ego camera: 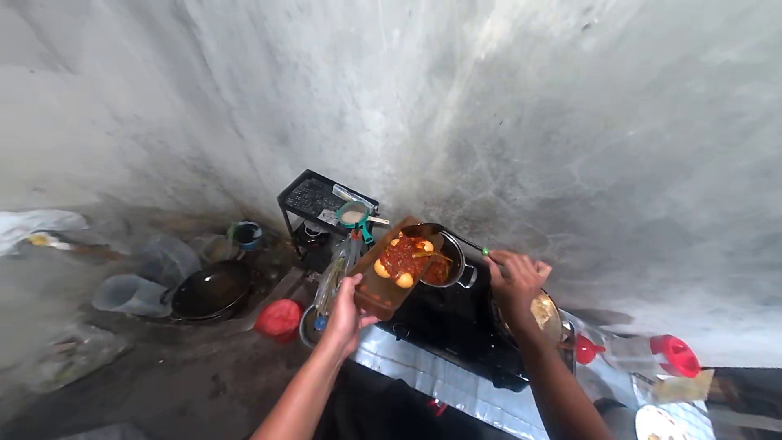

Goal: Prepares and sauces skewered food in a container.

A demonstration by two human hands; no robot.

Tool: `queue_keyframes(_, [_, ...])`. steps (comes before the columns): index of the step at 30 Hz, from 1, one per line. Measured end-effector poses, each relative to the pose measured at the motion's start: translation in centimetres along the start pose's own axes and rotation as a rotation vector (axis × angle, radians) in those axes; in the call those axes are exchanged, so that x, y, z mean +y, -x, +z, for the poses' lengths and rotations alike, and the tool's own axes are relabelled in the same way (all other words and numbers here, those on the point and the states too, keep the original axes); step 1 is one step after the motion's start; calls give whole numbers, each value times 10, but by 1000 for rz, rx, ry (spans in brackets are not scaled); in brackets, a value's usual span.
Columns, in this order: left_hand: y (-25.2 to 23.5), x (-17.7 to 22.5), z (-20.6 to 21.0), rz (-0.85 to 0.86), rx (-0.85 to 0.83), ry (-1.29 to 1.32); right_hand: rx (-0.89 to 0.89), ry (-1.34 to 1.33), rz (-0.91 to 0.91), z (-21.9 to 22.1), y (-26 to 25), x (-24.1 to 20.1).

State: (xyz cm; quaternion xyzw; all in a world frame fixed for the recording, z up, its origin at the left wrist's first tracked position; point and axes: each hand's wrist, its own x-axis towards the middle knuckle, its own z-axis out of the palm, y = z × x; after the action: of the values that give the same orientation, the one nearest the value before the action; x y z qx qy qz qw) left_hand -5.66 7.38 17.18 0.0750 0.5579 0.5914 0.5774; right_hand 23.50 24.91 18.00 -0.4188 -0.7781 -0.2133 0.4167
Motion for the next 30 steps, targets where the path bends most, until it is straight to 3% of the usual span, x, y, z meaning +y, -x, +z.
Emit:
queue_keyframes(7, [-9,7,-2,-32,-54,12,-16,-36,114,-1,6,-12])
queue_keyframes(16, [-36,6,-22,28,-100,-113,-225,-53,69,-28,-8,-30])
queue_keyframes(21, [-40,18,-33,-5,-135,-79,-184,81,252,-18,4,-48])
queue_keyframes(30, [-49,30,-47,-68,-187,-67,-36,213,334,-16,25,-75])
